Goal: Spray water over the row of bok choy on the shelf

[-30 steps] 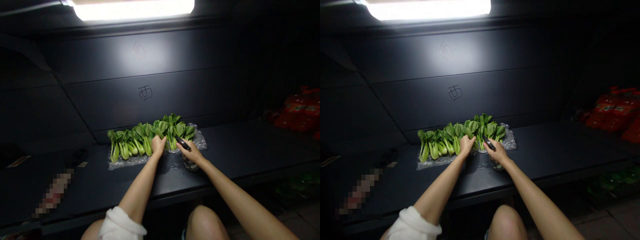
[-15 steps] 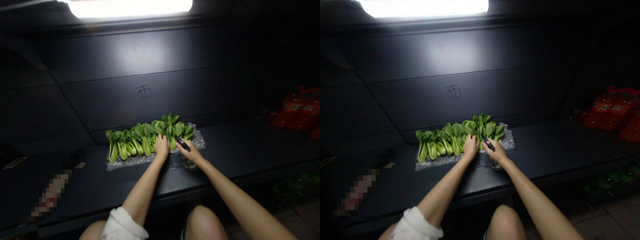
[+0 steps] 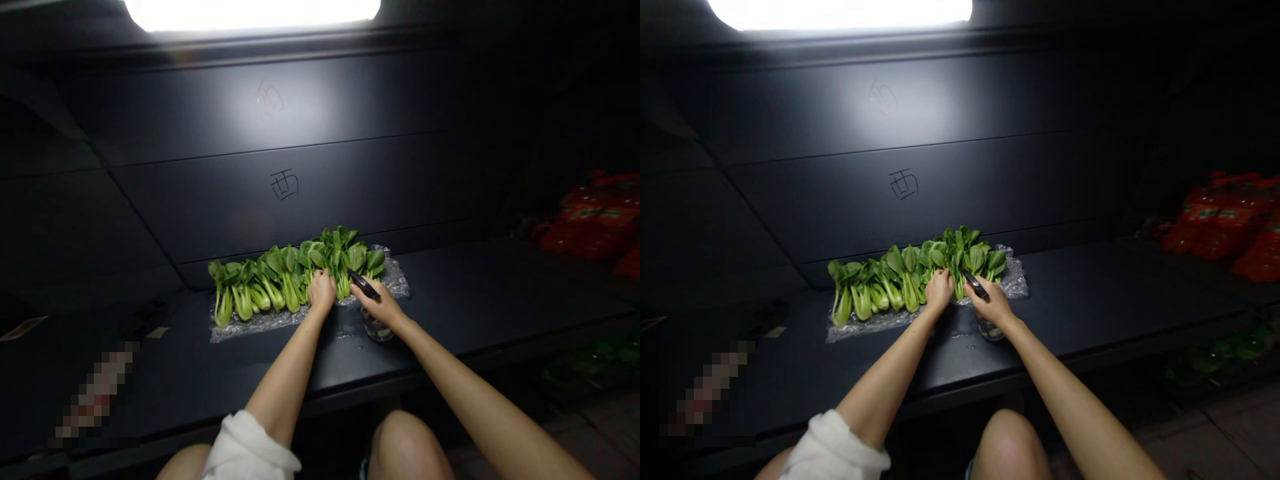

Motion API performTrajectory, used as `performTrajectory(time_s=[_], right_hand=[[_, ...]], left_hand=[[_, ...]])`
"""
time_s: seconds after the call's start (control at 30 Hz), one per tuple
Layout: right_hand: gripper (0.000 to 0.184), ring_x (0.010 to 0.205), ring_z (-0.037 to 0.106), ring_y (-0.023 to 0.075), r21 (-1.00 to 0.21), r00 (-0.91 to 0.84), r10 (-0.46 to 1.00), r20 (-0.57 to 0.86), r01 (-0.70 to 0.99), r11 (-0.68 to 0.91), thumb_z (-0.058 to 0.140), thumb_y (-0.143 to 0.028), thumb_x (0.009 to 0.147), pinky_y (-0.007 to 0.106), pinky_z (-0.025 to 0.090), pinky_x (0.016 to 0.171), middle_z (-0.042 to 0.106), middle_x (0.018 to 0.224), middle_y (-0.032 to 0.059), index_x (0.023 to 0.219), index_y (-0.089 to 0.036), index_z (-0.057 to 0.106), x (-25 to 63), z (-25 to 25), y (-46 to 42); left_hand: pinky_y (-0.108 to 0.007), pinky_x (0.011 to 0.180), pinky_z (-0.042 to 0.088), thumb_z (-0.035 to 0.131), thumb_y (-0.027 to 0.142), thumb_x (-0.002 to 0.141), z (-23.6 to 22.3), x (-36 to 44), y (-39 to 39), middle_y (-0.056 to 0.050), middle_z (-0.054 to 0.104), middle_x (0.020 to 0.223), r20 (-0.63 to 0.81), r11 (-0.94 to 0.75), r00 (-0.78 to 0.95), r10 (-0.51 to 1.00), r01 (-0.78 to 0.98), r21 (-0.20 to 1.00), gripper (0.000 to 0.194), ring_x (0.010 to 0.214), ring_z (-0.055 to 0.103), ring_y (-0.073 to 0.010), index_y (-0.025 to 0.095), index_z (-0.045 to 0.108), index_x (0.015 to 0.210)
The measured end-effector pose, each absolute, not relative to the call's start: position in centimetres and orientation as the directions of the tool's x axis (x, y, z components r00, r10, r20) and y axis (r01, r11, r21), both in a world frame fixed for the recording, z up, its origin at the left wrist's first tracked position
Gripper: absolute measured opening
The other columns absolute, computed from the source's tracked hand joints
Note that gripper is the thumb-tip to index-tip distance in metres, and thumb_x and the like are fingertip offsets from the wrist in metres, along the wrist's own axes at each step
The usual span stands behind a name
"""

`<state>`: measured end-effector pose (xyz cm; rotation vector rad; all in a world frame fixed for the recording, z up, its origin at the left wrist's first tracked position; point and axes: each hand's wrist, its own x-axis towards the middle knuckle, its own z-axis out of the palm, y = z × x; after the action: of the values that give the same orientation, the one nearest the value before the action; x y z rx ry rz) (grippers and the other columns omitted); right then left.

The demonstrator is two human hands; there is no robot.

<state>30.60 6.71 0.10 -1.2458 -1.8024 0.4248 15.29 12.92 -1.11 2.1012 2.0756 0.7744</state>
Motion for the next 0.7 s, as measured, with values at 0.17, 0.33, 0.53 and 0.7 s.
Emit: performTrajectory(time_s=[0.17, 0.33, 0.53, 0.7], right_hand=[[0.027, 0.073, 0.063, 0.0198, -0.705, -0.090, 0.885, 0.456, 0.571, 0.421, 0.049, -0.043, 0.089, 0.026, 0.045, 0.067, 0.068, 0.075, 0.0032, 0.077, -0.021, 0.060, 30.8, 0.1, 6.7], [0.027, 0.069, 0.063, 0.0195, -0.663, -0.085, 0.872, 0.481, 0.615, 0.426, 0.049, -0.042, 0.090, 0.026, 0.043, 0.064, 0.068, 0.074, 0.0036, 0.077, -0.022, 0.061, 31.1, 0.5, 6.4], [0.027, 0.072, 0.064, 0.0211, -0.646, -0.066, 0.867, 0.493, 0.640, 0.416, 0.048, -0.042, 0.090, 0.028, 0.044, 0.067, 0.069, 0.079, 0.0052, 0.081, -0.021, 0.062, 31.6, 0.6, 6.3], [0.028, 0.076, 0.065, 0.0222, -0.659, -0.056, 0.878, 0.475, 0.639, 0.397, 0.047, -0.043, 0.090, 0.028, 0.045, 0.069, 0.069, 0.079, 0.0055, 0.082, -0.020, 0.061, 31.7, 0.4, 6.4]], left_hand=[[-0.029, 0.096, 0.047, 0.044, 0.021, 0.093, -1.2, 13.9, 13.0, -0.008, 0.068, 0.120, 0.318, -0.165, -0.012, 0.948, 0.837, 0.522, 0.033, 0.112, 0.062, -0.0192, 0.020, 0.066, 0.117], [-0.029, 0.084, 0.049, 0.049, 0.031, 0.094, -1.1, 14.1, 12.4, -0.009, 0.066, 0.114, 0.305, -0.141, 0.008, 0.952, 0.898, 0.416, 0.024, 0.101, 0.064, -0.0196, 0.020, 0.065, 0.108], [-0.031, 0.079, 0.049, 0.059, 0.053, 0.086, -0.9, 16.2, 11.4, -0.013, 0.065, 0.109, 0.220, -0.064, 0.002, 0.976, 0.960, 0.273, 0.041, 0.098, 0.066, -0.0244, 0.017, 0.065, 0.105], [-0.032, 0.081, 0.050, 0.063, 0.045, 0.085, -0.3, 16.5, 11.2, -0.016, 0.070, 0.109, 0.159, -0.040, 0.002, 0.987, 0.970, 0.240, 0.039, 0.103, 0.067, -0.0276, 0.014, 0.066, 0.109]])
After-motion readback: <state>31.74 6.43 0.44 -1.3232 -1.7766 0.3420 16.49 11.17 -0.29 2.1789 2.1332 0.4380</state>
